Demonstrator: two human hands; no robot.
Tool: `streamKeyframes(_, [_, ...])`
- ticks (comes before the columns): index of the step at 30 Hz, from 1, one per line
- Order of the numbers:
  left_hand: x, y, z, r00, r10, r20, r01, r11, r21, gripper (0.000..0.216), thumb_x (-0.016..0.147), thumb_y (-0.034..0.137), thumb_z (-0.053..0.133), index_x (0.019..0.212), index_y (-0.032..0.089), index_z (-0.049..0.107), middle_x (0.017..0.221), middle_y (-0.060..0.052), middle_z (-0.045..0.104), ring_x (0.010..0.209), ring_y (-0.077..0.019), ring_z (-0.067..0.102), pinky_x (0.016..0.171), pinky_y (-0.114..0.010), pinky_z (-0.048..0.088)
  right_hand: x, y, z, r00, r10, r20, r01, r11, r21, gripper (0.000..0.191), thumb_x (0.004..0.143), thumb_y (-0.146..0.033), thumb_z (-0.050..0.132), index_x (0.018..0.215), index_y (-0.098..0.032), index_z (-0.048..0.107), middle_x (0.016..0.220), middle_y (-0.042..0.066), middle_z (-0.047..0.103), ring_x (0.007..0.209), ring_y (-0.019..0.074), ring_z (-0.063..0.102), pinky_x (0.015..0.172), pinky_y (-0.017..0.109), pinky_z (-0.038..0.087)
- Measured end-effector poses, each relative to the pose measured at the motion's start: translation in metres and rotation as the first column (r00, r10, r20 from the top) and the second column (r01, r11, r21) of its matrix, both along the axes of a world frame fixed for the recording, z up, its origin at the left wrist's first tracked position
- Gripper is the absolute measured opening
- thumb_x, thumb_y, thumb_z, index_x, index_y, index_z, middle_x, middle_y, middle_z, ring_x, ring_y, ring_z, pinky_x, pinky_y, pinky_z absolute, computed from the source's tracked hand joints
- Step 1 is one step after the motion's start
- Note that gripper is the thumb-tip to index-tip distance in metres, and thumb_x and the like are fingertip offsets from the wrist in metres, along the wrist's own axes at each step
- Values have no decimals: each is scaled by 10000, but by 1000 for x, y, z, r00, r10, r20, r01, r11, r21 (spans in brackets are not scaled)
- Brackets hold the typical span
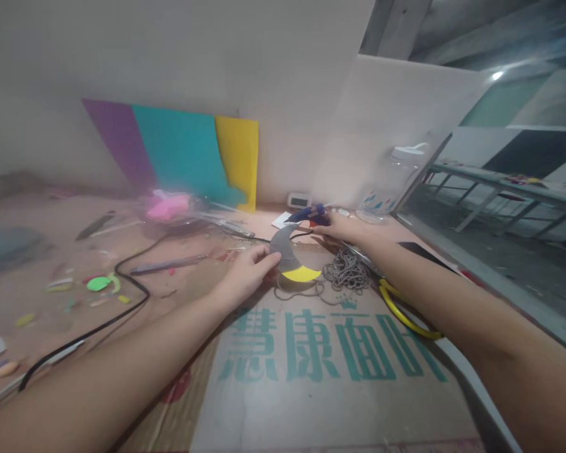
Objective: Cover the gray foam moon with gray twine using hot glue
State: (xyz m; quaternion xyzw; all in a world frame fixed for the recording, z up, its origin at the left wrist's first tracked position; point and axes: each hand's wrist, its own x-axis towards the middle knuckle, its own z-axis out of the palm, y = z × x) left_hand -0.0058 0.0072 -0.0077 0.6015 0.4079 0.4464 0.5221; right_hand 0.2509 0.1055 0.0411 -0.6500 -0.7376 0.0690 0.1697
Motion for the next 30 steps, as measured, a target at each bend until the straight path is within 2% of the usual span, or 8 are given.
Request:
streamKeyframes(6, [-1, 0, 0, 1000, -10, 17, 9, 1000, 17, 274, 795, 398, 615, 679, 177, 500, 592, 53, 528, 552, -79, 507, 552, -186, 387, -9, 14, -13, 990, -36, -136, 39, 999, 23, 308, 819, -311, 624, 1063, -128, 672, 856, 95, 744, 739, 214, 667, 669, 288, 485])
streamKeyframes(10, [0, -1, 3, 999, -10, 45, 11, 1000, -17, 294, 766, 414, 638, 665, 176, 497, 579, 47, 537, 537, -78, 502, 545, -187, 389, -15, 9, -4, 975, -16, -223, 24, 999, 33, 198, 788, -270, 654, 921, -128, 692, 866, 106, 752, 802, 228, 686, 691, 282, 503])
streamKeyframes(16, [2, -2, 6, 982, 80, 170, -56, 989, -139, 342, 713, 437, 701, 658, 174, 489, 606, 16, 599, 514, -78, 518, 530, -199, 416, -17, -27, 21, 931, 70, -358, -68, 998, 17, 235, 876, -327, 554, 909, -141, 692, 934, 132, 759, 855, 224, 709, 707, 302, 534])
streamKeyframes(19, [3, -2, 6, 974, 106, 199, -75, 984, -159, 322, 708, 404, 718, 689, 169, 499, 654, -17, 648, 530, -86, 547, 520, -202, 422, -17, -55, 25, 859, 162, -486, -122, 986, 113, 236, 858, -347, 581, 998, -179, 671, 1060, 106, 741, 896, 223, 705, 751, 321, 534])
streamKeyframes(22, [3, -2, 7, 970, 119, 213, -86, 983, -159, 276, 729, 374, 706, 750, 157, 535, 657, -21, 643, 530, -88, 551, 519, -207, 428, -16, -86, 18, 861, 184, -474, -110, 978, 179, 215, 860, -387, 582, 854, -195, 677, 941, 80, 752, 839, 228, 698, 790, 348, 529])
streamKeyframes(25, [2, -2, 8, 968, 132, 211, -101, 983, -154, 224, 756, 340, 670, 772, 152, 551, 643, -11, 630, 527, -87, 544, 524, -208, 430, -13, -112, 3, 920, 99, -379, -37, 985, 167, 361, 881, -494, 538, 682, -218, 659, 772, 60, 729, 776, 254, 686, 776, 386, 534])
streamKeyframes(27, [2, -1, 8, 971, 128, 202, -103, 986, -132, 216, 754, 339, 664, 772, 150, 559, 645, -8, 628, 534, -91, 550, 529, -211, 432, -11, -123, -8, 919, 88, -384, -39, 990, 136, 335, 859, -520, 573, 725, -232, 682, 778, 62, 733, 785, 278, 689, 790, 423, 541])
streamKeyframes(30, [2, 0, 7, 971, 132, 201, -111, 987, -114, 232, 739, 356, 669, 777, 153, 564, 641, 2, 618, 543, -97, 552, 528, -212, 425, -10, -130, -17, 886, 172, -431, -132, 984, 120, 258, 831, -498, 632, 859, -258, 722, 915, 58, 755, 919, 301, 694, 893, 458, 531])
